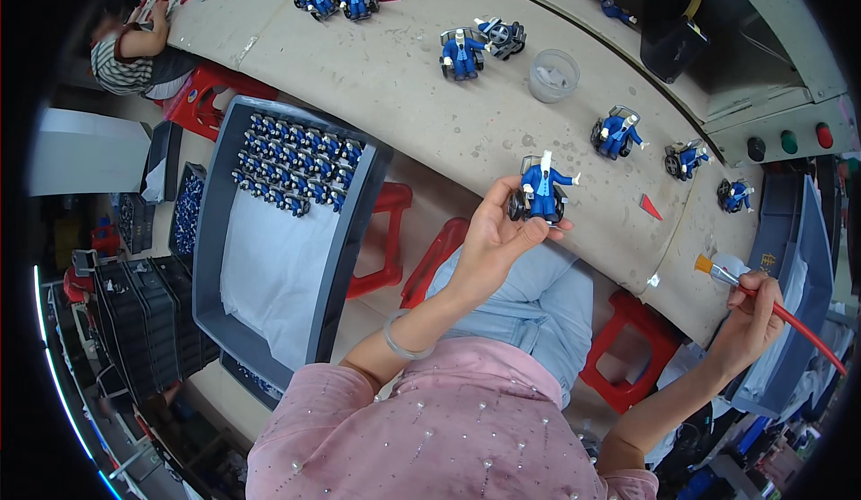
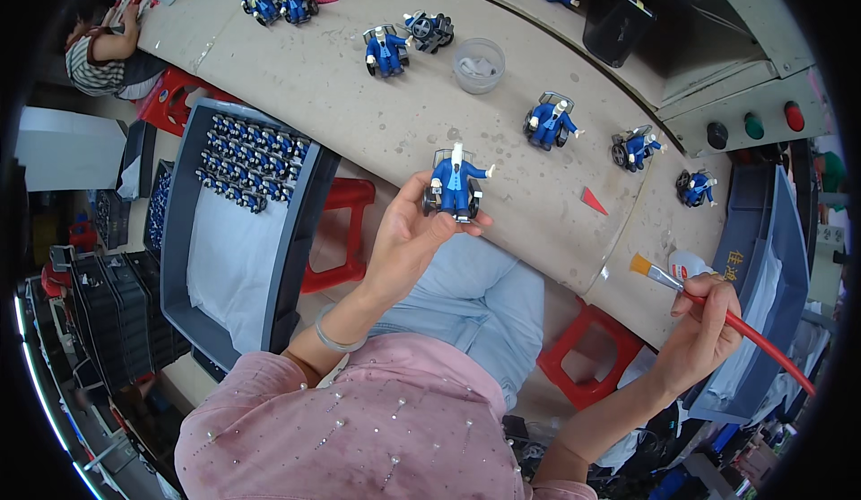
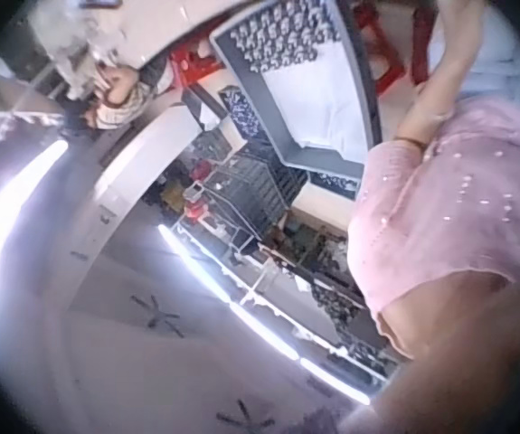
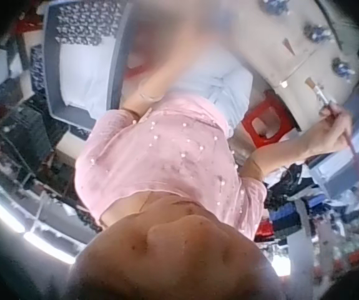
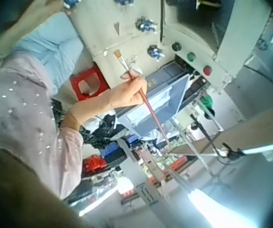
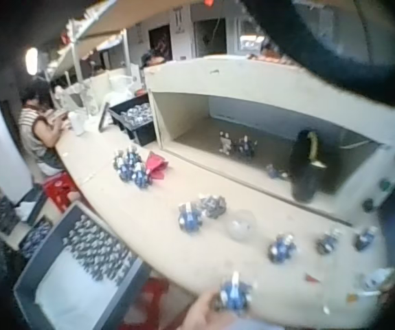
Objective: The worker is assembling small blue robot-like toys by painting components, gluing pieces, and organizing them into trays.
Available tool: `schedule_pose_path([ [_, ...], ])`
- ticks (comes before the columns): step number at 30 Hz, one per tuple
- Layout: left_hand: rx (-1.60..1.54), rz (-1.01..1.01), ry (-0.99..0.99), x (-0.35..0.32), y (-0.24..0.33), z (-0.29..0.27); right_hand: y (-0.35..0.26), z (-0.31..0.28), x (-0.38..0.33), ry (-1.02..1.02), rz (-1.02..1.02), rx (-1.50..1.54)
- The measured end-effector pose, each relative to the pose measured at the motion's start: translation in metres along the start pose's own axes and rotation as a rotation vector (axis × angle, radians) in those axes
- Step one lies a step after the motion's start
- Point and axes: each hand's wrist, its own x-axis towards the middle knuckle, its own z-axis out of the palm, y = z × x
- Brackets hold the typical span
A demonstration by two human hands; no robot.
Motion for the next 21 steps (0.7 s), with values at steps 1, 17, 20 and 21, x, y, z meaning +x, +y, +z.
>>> schedule_pose_path([
  [1, -0.005, 0.005, -0.001, 0.000, -0.001, 0.000, 0.000, 0.000, 0.000, 0.006, 0.002, -0.004],
  [17, 0.071, 0.000, 0.041, 0.000, -0.001, 0.014, -0.041, -0.033, 0.061, 0.284, 0.104, 0.020],
  [20, 0.077, -0.012, 0.043, -0.001, -0.001, 0.018, -0.049, -0.042, 0.090, 0.351, 0.077, -0.003],
  [21, 0.077, -0.001, 0.029, 0.001, 0.000, 0.021, -0.051, -0.045, 0.096, 0.362, 0.082, -0.028],
])
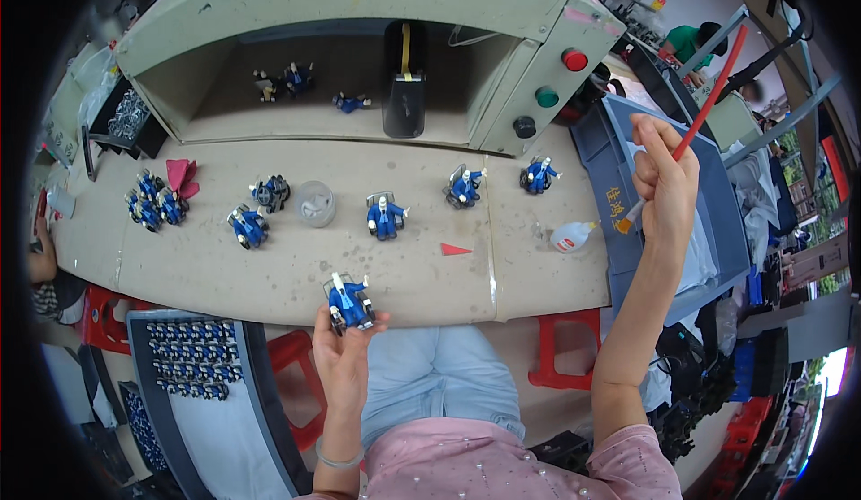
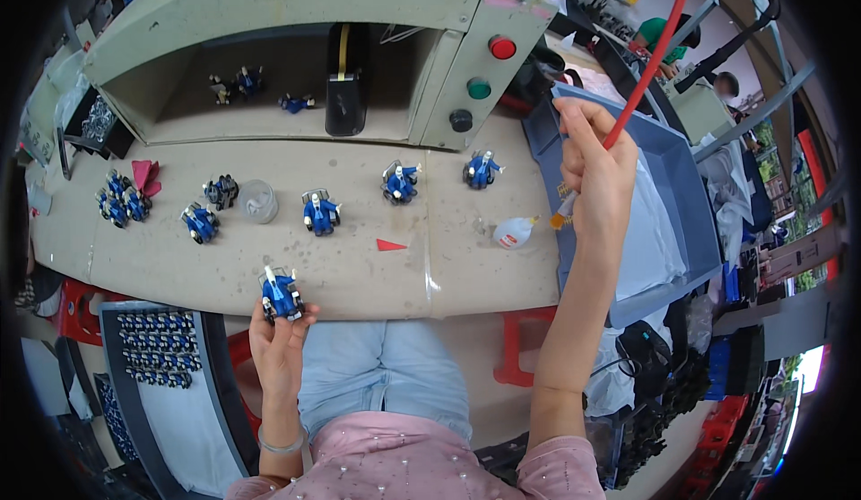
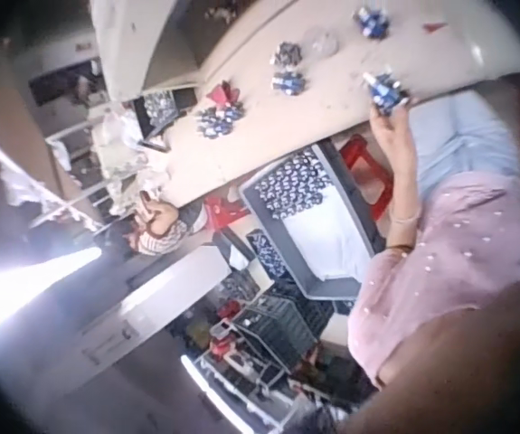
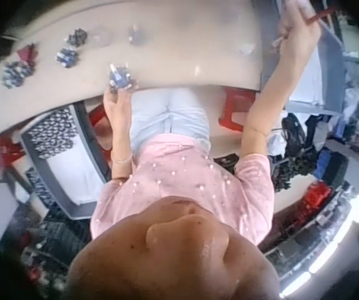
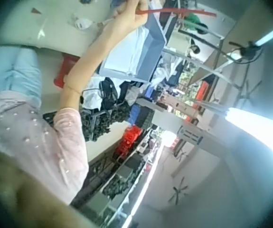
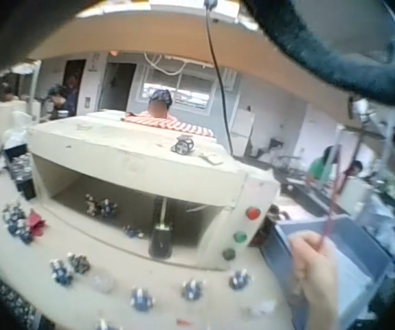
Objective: The worker is assembling small blue robot-like toys by painting components, gluing pieces, and organizing them into trays.
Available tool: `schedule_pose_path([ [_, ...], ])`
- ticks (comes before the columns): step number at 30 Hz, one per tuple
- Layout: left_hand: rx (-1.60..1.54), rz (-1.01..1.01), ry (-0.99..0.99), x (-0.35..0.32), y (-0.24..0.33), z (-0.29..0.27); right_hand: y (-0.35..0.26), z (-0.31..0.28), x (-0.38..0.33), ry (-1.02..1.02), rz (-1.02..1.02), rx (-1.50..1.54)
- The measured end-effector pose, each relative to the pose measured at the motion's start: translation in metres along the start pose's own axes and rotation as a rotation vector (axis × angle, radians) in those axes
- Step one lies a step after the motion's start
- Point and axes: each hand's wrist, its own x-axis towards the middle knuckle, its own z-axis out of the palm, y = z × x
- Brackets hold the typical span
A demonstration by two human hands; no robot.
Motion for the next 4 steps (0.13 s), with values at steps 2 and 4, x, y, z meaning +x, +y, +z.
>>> schedule_pose_path([
  [2, -0.030, -0.012, 0.003, -0.005, 0.002, 0.003, -0.002, 0.006, -0.001, -0.036, 0.017, 0.011],
  [4, -0.051, -0.003, -0.045, -0.001, 0.002, 0.001, -0.004, 0.018, -0.003, -0.106, 0.064, 0.016],
])
